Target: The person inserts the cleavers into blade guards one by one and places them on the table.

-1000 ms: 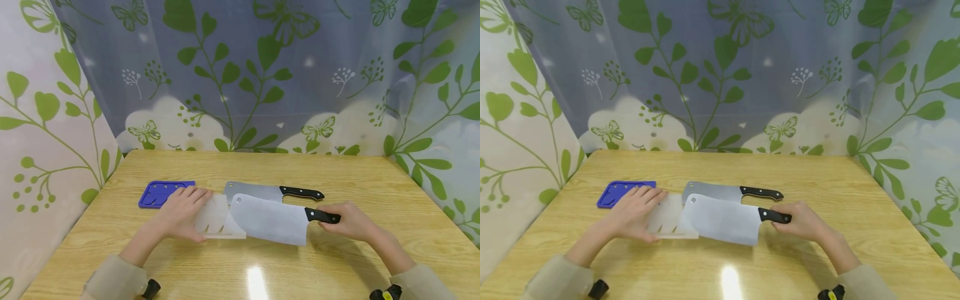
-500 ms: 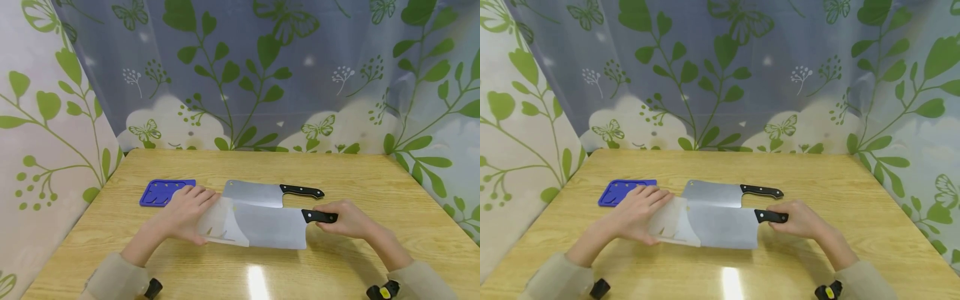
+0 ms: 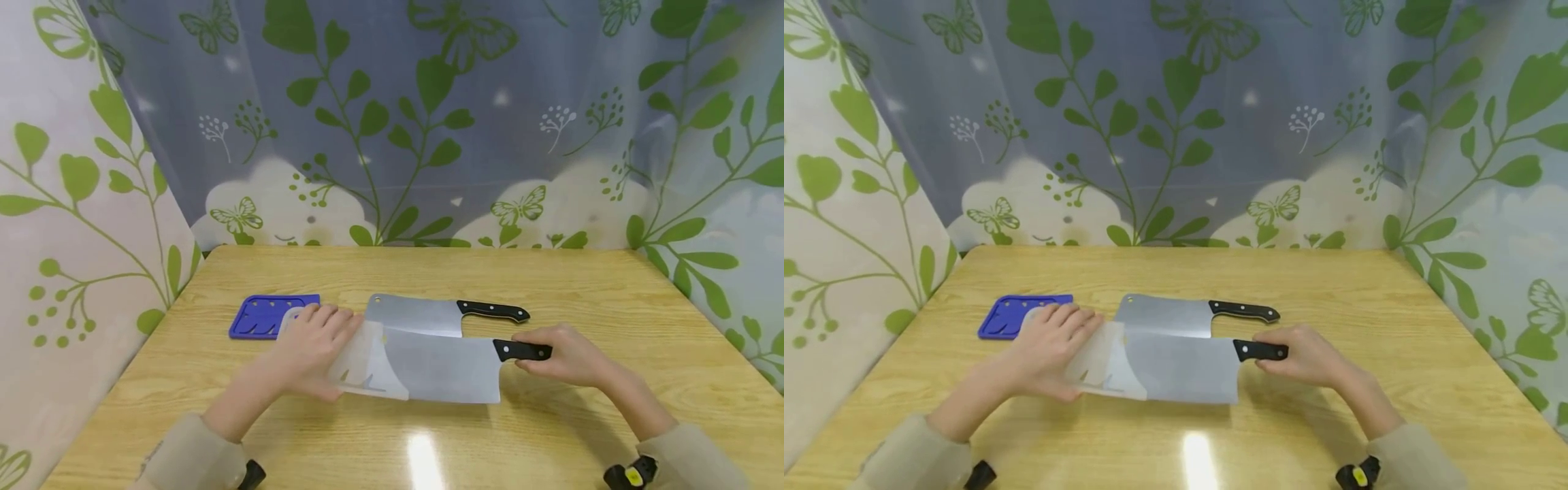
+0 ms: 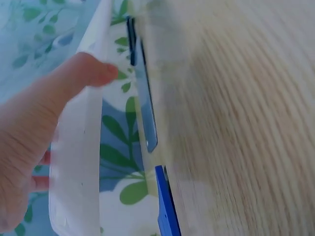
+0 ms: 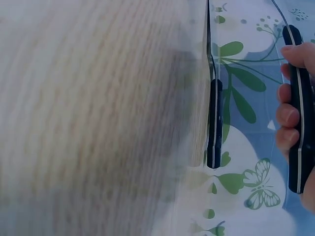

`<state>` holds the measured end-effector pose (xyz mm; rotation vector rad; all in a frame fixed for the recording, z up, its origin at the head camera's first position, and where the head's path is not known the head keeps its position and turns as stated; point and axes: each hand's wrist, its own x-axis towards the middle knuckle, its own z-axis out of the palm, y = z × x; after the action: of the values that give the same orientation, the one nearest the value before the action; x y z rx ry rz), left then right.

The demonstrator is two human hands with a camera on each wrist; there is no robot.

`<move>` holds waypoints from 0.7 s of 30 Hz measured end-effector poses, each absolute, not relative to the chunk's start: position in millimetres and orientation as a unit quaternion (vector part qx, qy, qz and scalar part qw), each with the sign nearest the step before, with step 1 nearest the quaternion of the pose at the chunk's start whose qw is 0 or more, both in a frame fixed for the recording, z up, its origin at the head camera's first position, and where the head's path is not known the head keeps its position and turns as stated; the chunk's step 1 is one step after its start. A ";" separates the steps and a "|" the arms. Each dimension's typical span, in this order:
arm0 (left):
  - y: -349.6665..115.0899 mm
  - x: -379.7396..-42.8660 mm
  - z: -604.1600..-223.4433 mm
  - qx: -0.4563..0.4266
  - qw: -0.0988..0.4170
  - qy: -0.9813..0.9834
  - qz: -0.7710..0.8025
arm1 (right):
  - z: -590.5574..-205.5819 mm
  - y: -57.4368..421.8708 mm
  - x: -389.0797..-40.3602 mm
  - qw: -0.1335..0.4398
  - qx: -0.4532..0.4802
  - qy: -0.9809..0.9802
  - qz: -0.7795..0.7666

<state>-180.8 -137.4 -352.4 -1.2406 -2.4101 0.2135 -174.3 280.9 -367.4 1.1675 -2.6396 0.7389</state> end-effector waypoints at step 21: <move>-140.4 -170.4 -356.1 -0.436 0.243 -0.860 0.107 | -366.7 274.9 -163.4 -0.002 0.377 -0.879 0.292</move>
<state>-170.4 -140.4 -356.1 -1.1914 -2.3508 0.2920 -163.4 274.9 -366.7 1.1868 -2.7650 0.9181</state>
